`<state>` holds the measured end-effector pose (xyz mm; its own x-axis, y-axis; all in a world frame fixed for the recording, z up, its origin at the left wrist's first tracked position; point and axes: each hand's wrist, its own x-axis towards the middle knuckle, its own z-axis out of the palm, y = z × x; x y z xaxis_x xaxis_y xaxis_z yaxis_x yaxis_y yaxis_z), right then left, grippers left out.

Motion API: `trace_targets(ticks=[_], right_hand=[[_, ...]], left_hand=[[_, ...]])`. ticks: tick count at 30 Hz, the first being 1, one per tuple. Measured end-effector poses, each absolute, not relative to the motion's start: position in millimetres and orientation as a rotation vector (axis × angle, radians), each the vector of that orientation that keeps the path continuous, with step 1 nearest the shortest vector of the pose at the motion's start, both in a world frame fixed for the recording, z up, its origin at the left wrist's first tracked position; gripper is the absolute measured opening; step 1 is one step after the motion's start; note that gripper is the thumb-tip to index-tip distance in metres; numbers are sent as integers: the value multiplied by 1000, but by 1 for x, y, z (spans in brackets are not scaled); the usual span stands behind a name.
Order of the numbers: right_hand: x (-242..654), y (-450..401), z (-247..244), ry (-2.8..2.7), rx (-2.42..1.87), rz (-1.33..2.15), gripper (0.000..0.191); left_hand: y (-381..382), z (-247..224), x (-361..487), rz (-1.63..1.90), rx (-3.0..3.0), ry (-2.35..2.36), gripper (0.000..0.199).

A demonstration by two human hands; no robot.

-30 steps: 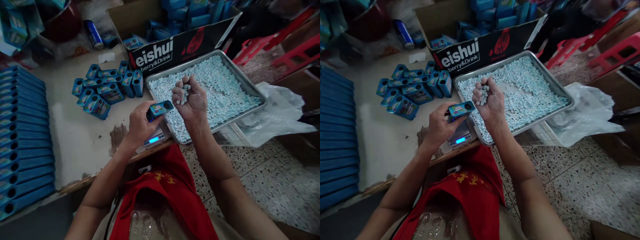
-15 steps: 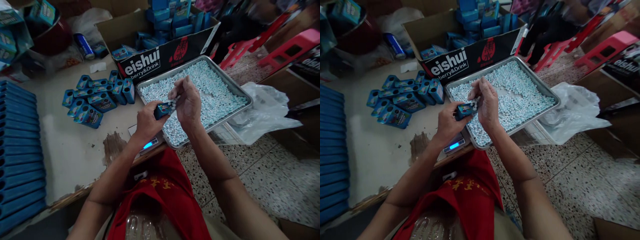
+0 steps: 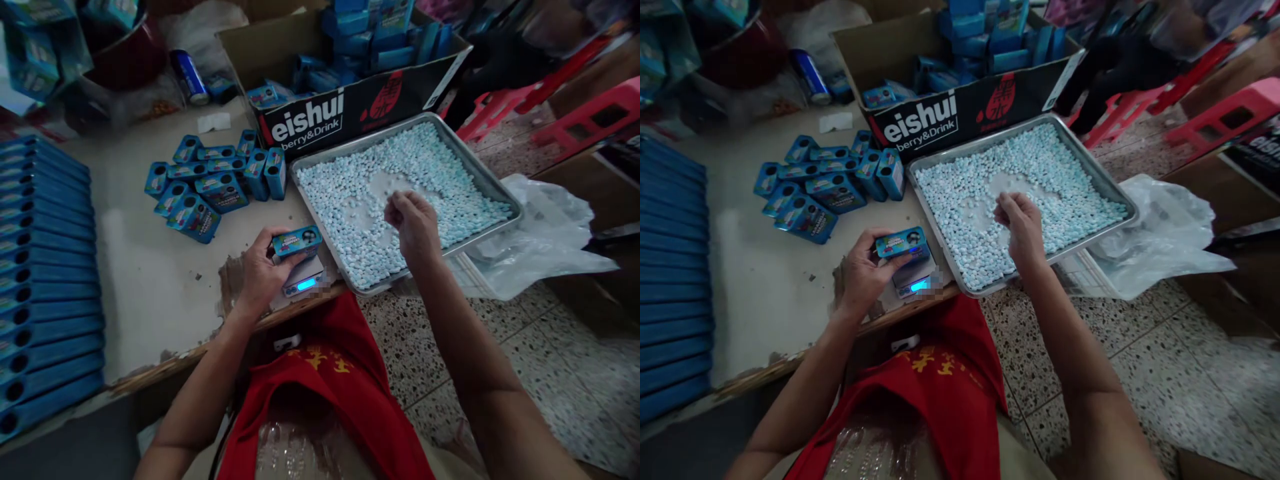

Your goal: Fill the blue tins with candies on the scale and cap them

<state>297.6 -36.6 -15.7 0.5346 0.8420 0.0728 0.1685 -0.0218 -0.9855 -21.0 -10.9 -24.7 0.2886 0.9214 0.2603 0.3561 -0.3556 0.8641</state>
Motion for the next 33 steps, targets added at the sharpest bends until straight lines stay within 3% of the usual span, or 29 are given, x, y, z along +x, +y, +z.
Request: trace_targets(ticks=[4,10,13,18,20,28,30,33], right_hand=[[283,-55,-27,-989,-1581,755,38],[254,-49,-3,-1309,-1571,592,31],[259,-53,3,-1706,-1717,452,21],[277,-72,-8,-2384,-1905,381,63],[278,-74,-16,-2472,-1945,384,67],[282,-46,-26,-2061,-2049,520,11],[290,-46,-22,-1899,-2074,536,5],[298,-51,-16,-1807,-2078,485,5]], left_hand=[[-26,-46,-39,1017,1861,1177,39],[-32,-51,-56,1160,1827,1113,77],[-35,-43,-87,1223,1719,1276,62],[-41,-30,-126,1350,1581,1430,39],[-40,-27,-129,1416,1535,1449,36],[-37,-26,-115,1330,1782,1433,27],[-37,-25,-114,1267,1833,1430,23],[-34,-23,-110,1192,1865,1366,34]])
